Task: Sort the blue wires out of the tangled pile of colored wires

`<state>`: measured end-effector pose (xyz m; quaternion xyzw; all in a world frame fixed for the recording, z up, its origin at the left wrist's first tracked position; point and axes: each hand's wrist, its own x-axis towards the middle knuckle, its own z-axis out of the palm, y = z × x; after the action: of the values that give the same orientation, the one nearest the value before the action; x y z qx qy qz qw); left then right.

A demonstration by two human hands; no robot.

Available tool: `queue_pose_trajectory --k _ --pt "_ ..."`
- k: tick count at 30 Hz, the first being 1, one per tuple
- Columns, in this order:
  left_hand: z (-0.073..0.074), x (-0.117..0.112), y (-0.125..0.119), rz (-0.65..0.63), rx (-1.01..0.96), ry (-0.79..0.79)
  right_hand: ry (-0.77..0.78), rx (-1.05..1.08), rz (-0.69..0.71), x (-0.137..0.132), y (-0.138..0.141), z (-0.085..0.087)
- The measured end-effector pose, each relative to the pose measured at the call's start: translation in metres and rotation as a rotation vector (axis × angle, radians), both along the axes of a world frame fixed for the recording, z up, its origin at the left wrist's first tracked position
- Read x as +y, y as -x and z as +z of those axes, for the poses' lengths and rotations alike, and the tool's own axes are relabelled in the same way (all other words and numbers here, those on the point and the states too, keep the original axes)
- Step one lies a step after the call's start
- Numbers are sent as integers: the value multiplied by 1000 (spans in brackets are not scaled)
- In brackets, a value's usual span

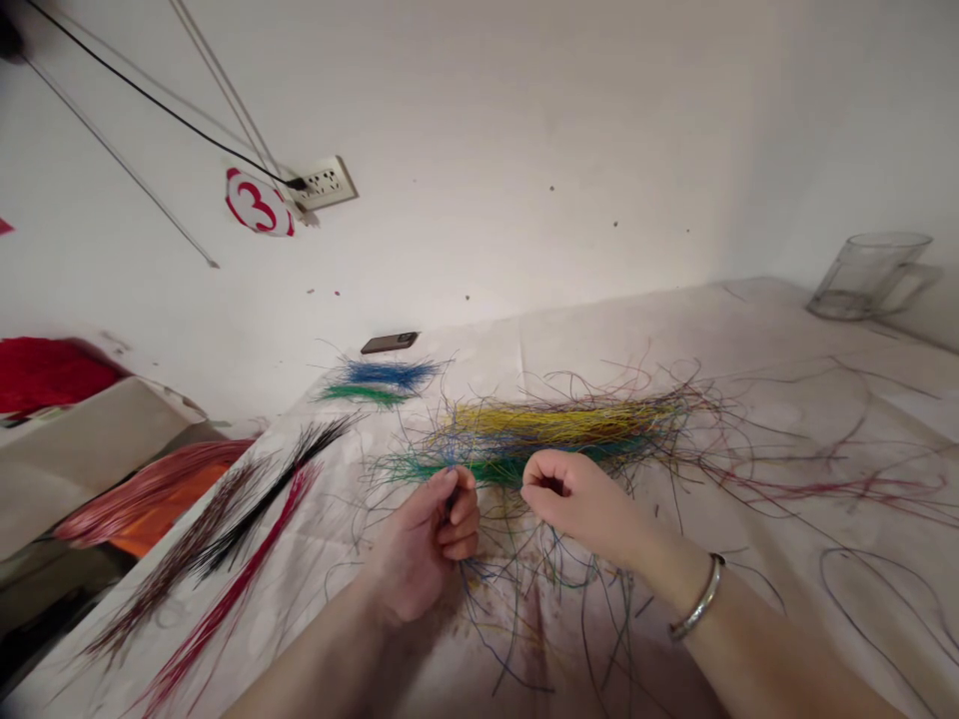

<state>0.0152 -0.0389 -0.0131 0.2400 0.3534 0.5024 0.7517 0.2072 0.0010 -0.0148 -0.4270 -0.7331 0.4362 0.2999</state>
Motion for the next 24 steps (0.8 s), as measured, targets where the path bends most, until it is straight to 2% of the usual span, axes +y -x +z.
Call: queue_pose_trajectory --k 5,9,13,19,24 --pt "0 -1 -1 -8 56 -6 -136 -34 20 -7 4 3" --pt "-1 -3 -3 -51 112 4 -335 -148 109 -22 15 4" --pt "-1 -3 -6 -84 152 -8 -429 -185 196 -33 22 5" --pt "-2 -1 -7 -23 198 -13 -509 -152 123 -30 19 6" --pt "-3 -4 -6 -110 170 -22 -562 -126 100 -30 16 6"
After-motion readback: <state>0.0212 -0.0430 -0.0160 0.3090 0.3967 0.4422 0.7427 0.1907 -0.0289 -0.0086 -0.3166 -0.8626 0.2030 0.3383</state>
